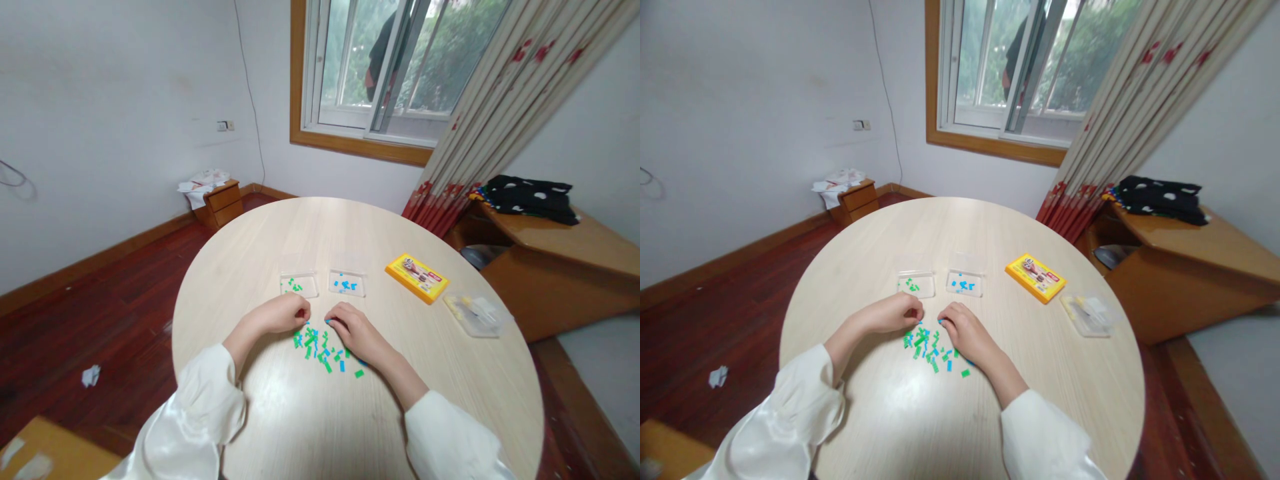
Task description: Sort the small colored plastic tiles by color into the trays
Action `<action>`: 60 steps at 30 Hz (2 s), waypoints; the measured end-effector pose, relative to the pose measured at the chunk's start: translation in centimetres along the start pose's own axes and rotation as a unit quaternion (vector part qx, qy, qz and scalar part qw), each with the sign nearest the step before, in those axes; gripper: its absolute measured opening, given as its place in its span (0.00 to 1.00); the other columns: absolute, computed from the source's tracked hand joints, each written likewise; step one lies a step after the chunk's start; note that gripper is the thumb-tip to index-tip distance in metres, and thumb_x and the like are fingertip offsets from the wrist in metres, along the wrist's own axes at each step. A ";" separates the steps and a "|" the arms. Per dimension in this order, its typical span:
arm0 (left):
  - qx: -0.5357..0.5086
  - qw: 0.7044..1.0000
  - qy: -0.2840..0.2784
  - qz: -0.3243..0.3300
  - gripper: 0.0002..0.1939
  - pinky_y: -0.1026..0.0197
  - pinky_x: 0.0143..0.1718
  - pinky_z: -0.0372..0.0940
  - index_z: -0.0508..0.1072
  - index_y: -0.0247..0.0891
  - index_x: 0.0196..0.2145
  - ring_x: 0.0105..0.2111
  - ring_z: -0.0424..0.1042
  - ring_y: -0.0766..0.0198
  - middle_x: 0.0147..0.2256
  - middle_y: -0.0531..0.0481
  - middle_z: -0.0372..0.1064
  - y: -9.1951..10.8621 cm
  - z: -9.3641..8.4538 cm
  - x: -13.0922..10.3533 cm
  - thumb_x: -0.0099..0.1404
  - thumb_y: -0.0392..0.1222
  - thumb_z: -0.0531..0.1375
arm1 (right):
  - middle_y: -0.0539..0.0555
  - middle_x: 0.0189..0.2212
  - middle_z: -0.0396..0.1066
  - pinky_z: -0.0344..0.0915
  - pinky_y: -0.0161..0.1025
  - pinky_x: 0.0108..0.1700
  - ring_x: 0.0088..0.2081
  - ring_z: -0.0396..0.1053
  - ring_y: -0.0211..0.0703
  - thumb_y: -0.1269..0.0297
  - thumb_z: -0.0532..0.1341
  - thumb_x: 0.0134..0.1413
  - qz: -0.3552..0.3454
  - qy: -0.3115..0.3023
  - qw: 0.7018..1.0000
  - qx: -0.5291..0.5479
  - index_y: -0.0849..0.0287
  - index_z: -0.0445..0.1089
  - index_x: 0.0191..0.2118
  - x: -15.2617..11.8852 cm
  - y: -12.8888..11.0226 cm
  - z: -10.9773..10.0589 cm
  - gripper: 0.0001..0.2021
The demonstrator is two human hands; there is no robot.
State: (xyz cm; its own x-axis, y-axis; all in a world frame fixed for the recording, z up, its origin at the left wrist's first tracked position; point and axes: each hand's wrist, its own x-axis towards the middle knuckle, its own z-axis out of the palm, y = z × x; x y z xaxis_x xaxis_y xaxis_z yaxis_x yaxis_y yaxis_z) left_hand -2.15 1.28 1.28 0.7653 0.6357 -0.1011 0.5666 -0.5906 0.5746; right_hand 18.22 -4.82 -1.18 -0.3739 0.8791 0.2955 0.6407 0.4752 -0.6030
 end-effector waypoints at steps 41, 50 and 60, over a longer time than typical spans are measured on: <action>-0.085 0.995 -0.060 -0.004 0.08 0.69 0.25 0.54 0.75 0.31 0.32 0.22 0.60 0.70 0.23 0.55 0.65 0.7 0.2 0.1 0.53 0.31 0.58 | 0.54 0.31 0.69 0.64 0.41 0.40 0.37 0.65 0.43 0.74 0.57 0.55 -0.023 0.004 0.999 -0.036 0.58 0.73 0.33 1.3 0.6 1.5 0.08; -0.085 0.995 -0.043 -0.003 0.06 0.68 0.27 0.55 0.73 0.31 0.27 0.23 0.59 0.71 0.22 0.54 0.64 0.6 0.3 0.3 0.54 0.29 0.57 | 0.55 0.32 0.70 0.64 0.44 0.41 0.38 0.66 0.46 0.72 0.54 0.56 -0.010 0.212 0.975 -0.062 0.58 0.69 0.34 2.1 2.5 -0.7 0.07; -0.078 0.997 -0.024 0.013 0.07 0.68 0.28 0.57 0.74 0.31 0.30 0.24 0.62 0.70 0.25 0.52 0.67 0.1 0.6 0.6 0.55 0.28 0.56 | 0.61 0.37 0.73 0.65 0.50 0.44 0.41 0.67 0.51 0.68 0.52 0.57 0.044 0.293 0.951 -0.094 0.61 0.72 0.42 2.3 5.9 -1.1 0.13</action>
State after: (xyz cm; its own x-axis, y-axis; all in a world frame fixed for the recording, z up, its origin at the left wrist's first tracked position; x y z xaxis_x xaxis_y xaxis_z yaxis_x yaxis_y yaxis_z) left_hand -1.48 1.27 0.79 0.7952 0.5941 -0.1213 0.4944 -0.5195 0.6969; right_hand 21.87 0.09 -3.22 0.0889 0.7595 0.6444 0.7809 0.3484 -0.5184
